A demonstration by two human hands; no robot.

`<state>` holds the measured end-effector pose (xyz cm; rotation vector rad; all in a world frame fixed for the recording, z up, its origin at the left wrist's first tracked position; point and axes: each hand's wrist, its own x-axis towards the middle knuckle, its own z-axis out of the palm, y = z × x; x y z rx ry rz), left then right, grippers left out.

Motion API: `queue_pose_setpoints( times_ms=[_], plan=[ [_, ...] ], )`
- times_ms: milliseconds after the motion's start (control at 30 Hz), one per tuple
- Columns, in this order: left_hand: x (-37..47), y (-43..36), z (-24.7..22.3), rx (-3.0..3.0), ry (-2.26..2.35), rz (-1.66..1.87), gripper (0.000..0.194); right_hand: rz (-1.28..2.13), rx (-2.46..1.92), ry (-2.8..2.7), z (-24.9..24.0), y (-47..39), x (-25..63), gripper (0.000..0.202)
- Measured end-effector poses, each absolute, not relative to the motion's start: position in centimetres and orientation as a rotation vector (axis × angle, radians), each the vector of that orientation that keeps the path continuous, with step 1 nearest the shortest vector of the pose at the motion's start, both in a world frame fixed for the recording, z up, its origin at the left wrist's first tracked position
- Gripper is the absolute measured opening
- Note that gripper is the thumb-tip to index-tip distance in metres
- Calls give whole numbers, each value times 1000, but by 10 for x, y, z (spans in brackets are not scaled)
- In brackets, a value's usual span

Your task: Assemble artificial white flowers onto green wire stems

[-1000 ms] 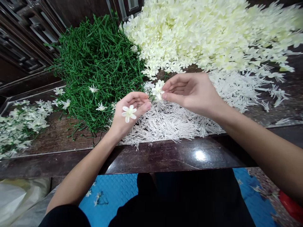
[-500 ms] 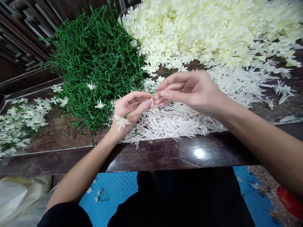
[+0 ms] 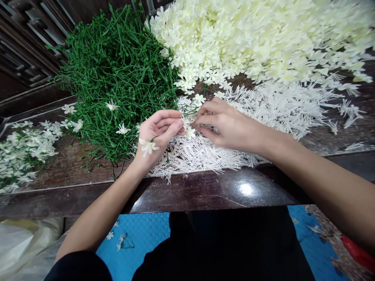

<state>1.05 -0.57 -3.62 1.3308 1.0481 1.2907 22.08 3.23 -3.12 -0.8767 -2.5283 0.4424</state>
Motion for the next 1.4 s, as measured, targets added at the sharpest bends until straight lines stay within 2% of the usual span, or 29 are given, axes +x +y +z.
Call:
queue_pose_setpoints(
  times_ms=[300,500,767,1400],
  plan=[
    [15,-7,-34,1293,1044,1296,22,507,-1027,-2437,-20,33,223,18],
    [14,-8,-34,1333,1090,1283,18,794,-985,-2155,-9,27,222,10],
    [13,-9,-33,1343,1076,1263,17,1049,-892,-2109,-9,21,219,5],
    [14,-12,-30,1433,1048,1222,12,967,-783,-2124,-11,20,216,10]
  ],
)
